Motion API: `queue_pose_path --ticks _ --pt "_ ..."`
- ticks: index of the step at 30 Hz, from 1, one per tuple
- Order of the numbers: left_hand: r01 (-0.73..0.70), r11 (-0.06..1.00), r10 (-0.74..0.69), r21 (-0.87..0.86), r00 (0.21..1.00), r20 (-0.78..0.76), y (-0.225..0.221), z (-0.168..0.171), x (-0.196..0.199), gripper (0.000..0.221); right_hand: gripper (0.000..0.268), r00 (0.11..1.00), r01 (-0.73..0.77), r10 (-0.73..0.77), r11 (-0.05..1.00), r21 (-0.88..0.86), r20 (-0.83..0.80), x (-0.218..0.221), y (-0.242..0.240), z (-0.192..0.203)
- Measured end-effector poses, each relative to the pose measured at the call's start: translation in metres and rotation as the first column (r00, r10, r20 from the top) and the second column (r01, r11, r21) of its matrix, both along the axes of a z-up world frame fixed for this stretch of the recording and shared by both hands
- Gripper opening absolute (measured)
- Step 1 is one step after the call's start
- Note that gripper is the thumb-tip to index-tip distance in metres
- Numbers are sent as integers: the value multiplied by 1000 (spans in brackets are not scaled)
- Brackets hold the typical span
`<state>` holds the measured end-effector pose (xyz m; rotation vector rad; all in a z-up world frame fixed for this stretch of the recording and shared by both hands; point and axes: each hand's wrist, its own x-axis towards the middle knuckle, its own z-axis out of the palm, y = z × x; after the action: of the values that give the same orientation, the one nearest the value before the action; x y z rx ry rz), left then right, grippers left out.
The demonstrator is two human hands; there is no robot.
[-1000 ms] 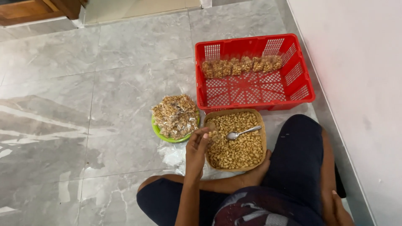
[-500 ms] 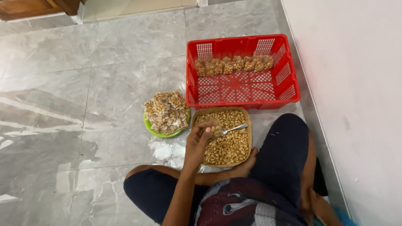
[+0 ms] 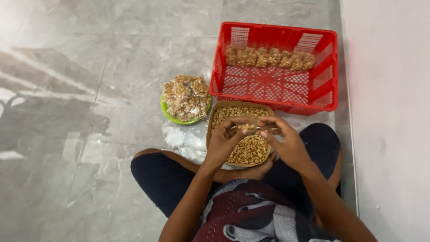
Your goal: A person sitting on the floor sorts peanuts in a tray and places them into bags, which are then stored in a red crate.
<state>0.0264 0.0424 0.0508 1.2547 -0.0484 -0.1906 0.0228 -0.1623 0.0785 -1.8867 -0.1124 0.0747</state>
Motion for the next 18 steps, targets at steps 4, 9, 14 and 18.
queue_pose_path --ticks 4,9,14,18 --pt "-49 995 44 92 998 46 -7 5 -5 25 27 997 -72 68 970 232 26 21 16 -29" --pt "-162 970 151 183 986 76 -17 -15 1 21 14 994 -100 86 960 262 67 32 16 -47" --pt "-227 949 187 219 964 188 -29 -28 5 18 13 991 -73 44 968 240 124 31 6 -47" --pt "-277 934 218 226 943 252 -37 -39 6 15 16 993 -88 59 952 295 106 27 -1 -57"
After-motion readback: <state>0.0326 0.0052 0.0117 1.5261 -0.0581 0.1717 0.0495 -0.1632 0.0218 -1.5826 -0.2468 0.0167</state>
